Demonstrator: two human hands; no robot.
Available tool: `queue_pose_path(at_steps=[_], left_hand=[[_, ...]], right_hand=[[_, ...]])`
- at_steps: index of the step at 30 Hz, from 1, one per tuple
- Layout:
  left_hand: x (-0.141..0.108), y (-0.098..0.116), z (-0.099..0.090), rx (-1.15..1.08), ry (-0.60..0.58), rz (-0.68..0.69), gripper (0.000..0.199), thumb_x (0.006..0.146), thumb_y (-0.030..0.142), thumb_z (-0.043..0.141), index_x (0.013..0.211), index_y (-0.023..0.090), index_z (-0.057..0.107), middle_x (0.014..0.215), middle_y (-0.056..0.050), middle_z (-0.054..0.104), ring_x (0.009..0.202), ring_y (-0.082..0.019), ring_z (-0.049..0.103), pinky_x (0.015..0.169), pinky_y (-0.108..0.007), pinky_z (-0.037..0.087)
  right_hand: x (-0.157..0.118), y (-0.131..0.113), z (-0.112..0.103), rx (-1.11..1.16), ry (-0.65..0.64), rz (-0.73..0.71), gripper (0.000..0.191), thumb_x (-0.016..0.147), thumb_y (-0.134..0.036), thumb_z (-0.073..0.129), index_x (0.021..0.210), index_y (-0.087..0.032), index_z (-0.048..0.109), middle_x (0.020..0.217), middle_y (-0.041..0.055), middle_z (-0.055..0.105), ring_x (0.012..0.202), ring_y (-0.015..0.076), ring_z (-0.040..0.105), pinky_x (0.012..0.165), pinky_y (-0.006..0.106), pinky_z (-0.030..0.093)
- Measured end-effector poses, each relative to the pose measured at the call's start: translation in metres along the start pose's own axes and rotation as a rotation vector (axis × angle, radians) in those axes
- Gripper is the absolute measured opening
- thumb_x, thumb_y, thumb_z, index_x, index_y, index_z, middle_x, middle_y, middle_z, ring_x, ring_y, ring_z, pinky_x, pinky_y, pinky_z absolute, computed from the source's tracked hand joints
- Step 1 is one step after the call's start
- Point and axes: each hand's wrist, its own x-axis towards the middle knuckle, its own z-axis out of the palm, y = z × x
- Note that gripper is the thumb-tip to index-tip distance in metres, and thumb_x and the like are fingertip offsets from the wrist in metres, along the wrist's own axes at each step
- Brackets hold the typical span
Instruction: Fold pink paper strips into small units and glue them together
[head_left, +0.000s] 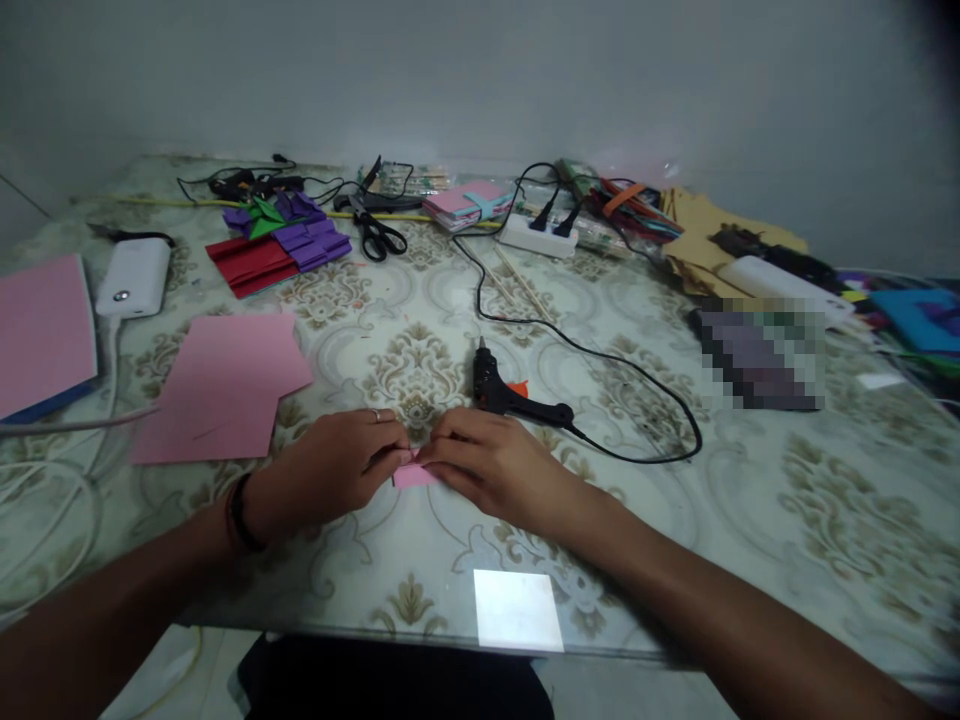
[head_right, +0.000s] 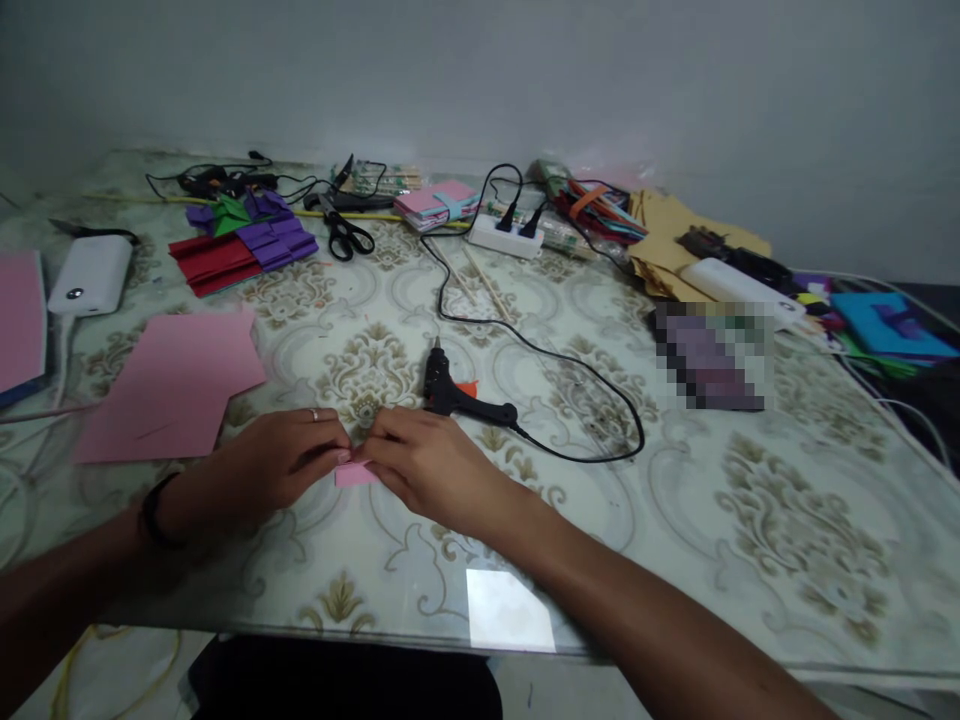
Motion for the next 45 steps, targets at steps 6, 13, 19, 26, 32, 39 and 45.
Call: queue_pose_path(at_steps=[6, 13, 19, 26, 32, 39, 45], left_hand=[[0.001, 0.002, -0.003, -0.011, -0.03, -0.015, 0.025, 0.104, 0.02, 0.045, 0.086, 0.018, 0.062, 0.086, -0.002, 0.065, 0.08, -0.017, 0.059, 0.076, -0.03, 0.043], [-0.001, 0.003, -0.003, -0.009, -0.02, -0.022, 0.022, 0.103, 0.021, 0.048, 0.089, 0.018, 0.064, 0.088, -0.003, 0.067, 0.083, -0.018, 0.062, 0.079, -0.031, 0.044], [0.0, 0.0, -0.001, -0.019, -0.009, -0.009, 0.024, 0.103, 0.024, 0.047, 0.088, 0.019, 0.064, 0.085, -0.002, 0.067, 0.079, -0.018, 0.061, 0.075, -0.031, 0.043], [0.001, 0.0, -0.003, -0.043, -0.012, -0.016, 0.024, 0.103, 0.025, 0.047, 0.086, 0.021, 0.065, 0.087, -0.003, 0.069, 0.078, -0.018, 0.062, 0.073, -0.03, 0.042], [0.002, 0.001, -0.004, -0.046, -0.019, -0.018, 0.024, 0.103, 0.021, 0.048, 0.088, 0.017, 0.067, 0.084, -0.001, 0.068, 0.077, -0.016, 0.059, 0.074, -0.028, 0.041], [0.003, -0.005, 0.001, -0.04, -0.007, -0.017, 0.024, 0.102, 0.023, 0.048, 0.085, 0.019, 0.065, 0.082, -0.001, 0.066, 0.078, -0.017, 0.06, 0.075, -0.03, 0.042], [0.0, 0.001, -0.002, -0.038, 0.024, -0.031, 0.018, 0.099, 0.025, 0.056, 0.085, 0.018, 0.065, 0.08, 0.0, 0.064, 0.075, -0.016, 0.057, 0.071, -0.029, 0.04]], right_hand=[[-0.001, 0.001, 0.001, 0.014, -0.003, -0.031, 0.021, 0.106, -0.021, 0.054, 0.098, -0.016, 0.074, 0.093, 0.0075, 0.068, 0.084, 0.0184, 0.065, 0.076, 0.031, 0.053], [0.0, 0.003, 0.001, 0.042, 0.023, -0.034, 0.022, 0.106, -0.022, 0.054, 0.1, -0.015, 0.075, 0.093, 0.0088, 0.068, 0.087, 0.0193, 0.064, 0.078, 0.032, 0.054], [0.0, 0.002, -0.003, 0.002, 0.041, -0.077, 0.021, 0.105, -0.02, 0.056, 0.098, -0.016, 0.075, 0.096, 0.0094, 0.068, 0.087, 0.0193, 0.062, 0.075, 0.032, 0.054], [0.002, 0.001, -0.01, -0.154, -0.012, -0.128, 0.022, 0.106, -0.019, 0.055, 0.105, -0.018, 0.077, 0.099, 0.0098, 0.071, 0.092, 0.0213, 0.063, 0.076, 0.034, 0.052], [0.001, -0.001, -0.011, -0.205, -0.005, -0.173, 0.021, 0.105, -0.017, 0.057, 0.105, -0.018, 0.078, 0.095, 0.0082, 0.071, 0.086, 0.0203, 0.061, 0.071, 0.033, 0.048], [0.001, 0.001, -0.008, -0.044, -0.034, -0.148, 0.022, 0.103, -0.016, 0.057, 0.109, -0.019, 0.077, 0.093, 0.0076, 0.068, 0.085, 0.0195, 0.059, 0.073, 0.031, 0.049], [-0.001, 0.003, -0.002, -0.012, -0.05, -0.118, 0.019, 0.103, -0.019, 0.058, 0.102, -0.016, 0.077, 0.092, 0.0091, 0.07, 0.086, 0.0209, 0.063, 0.076, 0.033, 0.053]])
